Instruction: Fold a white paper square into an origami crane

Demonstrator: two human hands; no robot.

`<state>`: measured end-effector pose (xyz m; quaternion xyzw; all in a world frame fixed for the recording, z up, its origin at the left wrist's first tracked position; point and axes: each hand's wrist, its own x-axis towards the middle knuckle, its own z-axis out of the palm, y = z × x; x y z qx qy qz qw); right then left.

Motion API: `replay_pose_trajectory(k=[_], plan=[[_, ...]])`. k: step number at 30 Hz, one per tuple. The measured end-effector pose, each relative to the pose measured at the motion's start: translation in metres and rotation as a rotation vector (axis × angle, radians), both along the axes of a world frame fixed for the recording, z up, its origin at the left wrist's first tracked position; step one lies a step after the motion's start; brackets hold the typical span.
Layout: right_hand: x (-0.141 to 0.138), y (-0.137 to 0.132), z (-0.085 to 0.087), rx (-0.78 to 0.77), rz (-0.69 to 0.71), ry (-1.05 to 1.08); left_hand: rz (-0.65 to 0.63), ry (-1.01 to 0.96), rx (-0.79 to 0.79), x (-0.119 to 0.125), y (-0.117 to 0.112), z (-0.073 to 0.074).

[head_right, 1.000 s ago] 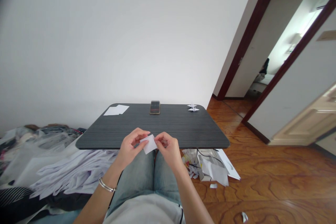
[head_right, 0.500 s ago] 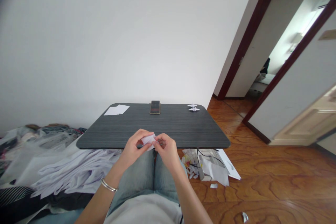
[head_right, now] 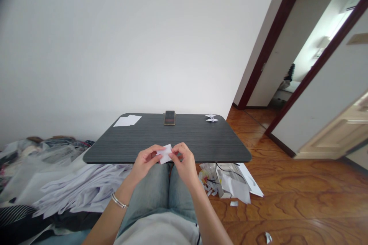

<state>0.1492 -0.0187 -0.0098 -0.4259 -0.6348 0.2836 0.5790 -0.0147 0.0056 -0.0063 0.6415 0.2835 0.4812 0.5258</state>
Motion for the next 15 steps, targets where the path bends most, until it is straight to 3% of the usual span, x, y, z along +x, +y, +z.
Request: replay_pose_trajectory(k=[3,6,15], plan=[[0.003,0.001,0.003,0.034,-0.070,-0.068,-0.061,-0.058,-0.049,0.000,0.000,0.001],[0.006,0.000,0.006,0.029,-0.090,-0.121,-0.040,-0.085,-0.099,0.001,-0.001,0.004],[0.006,-0.004,0.015,0.030,0.023,-0.200,0.060,-0.070,-0.119,0.007,-0.004,0.007]])
